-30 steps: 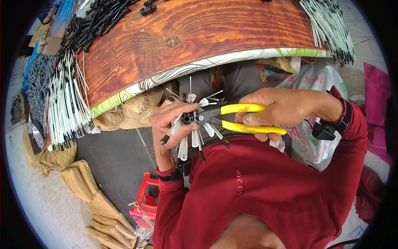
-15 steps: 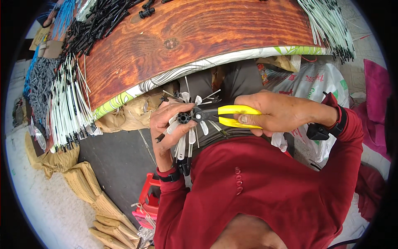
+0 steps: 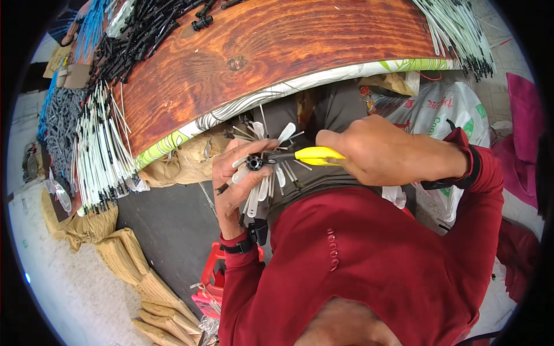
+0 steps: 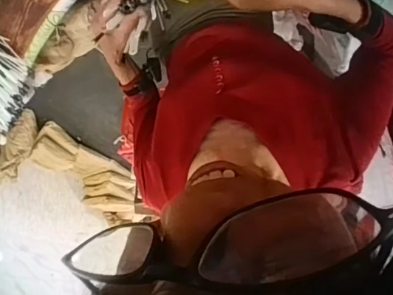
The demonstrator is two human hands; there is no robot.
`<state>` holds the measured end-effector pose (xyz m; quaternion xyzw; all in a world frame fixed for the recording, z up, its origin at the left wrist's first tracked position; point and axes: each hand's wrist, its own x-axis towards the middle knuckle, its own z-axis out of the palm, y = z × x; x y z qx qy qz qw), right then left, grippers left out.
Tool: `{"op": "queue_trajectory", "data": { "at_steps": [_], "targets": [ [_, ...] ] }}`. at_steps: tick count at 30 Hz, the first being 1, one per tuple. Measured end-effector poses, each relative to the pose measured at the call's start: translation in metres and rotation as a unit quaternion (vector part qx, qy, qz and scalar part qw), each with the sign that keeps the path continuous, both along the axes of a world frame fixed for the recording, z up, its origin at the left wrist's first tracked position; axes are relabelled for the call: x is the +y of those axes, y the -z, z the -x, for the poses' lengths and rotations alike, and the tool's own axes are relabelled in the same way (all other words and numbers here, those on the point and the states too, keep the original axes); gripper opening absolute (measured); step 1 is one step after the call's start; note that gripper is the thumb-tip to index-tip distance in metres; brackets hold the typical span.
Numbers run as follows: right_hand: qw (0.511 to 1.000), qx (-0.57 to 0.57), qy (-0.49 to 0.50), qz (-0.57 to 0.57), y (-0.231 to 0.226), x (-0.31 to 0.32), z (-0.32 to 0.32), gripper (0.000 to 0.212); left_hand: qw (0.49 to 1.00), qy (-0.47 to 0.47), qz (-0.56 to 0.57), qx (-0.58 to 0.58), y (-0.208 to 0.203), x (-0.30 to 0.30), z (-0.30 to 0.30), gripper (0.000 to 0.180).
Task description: Assembling and cutting wire bundles at a factory workstation.
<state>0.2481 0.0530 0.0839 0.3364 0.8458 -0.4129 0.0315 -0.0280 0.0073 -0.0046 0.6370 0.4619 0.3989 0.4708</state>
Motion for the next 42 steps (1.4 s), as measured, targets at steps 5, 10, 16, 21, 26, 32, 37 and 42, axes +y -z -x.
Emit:
{"op": "queue_trajectory", "data": {
  "at_steps": [5, 10, 16, 21, 26, 32, 37, 42],
  "targets": [
    [0.993, 0.031, -0.021, -0.115, 0.019, 0.001, 0.021, 0.024, 0.998, -0.002, -0.048, -0.034, 0.005, -0.005, 0.025, 0.043],
    [0.984, -0.008, -0.024, -0.175, 0.036, -0.008, 0.018, 0.023, 0.998, 0.002, -0.016, -0.061, 0.016, -0.008, 0.024, 0.042],
    [0.994, 0.062, -0.019, -0.093, 0.006, 0.0, 0.008, 0.022, 0.997, -0.062, -0.023, -0.04, 0.002, -0.022, 0.027, 0.033],
    [0.989, 0.095, 0.107, 0.034, -0.046, 0.012, -0.005, 0.028, 0.845, 0.033, 0.195, -0.497, 0.018, -0.039, 0.073, 0.029],
    [0.962, 0.171, 0.153, -0.144, -0.012, 0.042, -0.026, 0.035, 0.907, -0.267, -0.12, -0.303, -0.012, -0.055, 0.08, 0.02],
    [0.892, 0.076, 0.207, -0.395, 0.027, 0.076, -0.022, 0.047, 0.776, -0.317, -0.271, -0.474, -0.07, -0.065, 0.146, 0.03],
    [0.862, 0.107, 0.282, -0.407, 0.058, 0.097, -0.014, 0.049, 0.663, -0.355, -0.334, -0.568, -0.086, -0.046, 0.253, 0.038],
    [0.846, 0.12, 0.317, -0.412, 0.065, 0.107, 0.004, 0.047, 0.635, -0.51, -0.265, -0.516, -0.07, -0.003, 0.332, 0.036]
  ]
}}
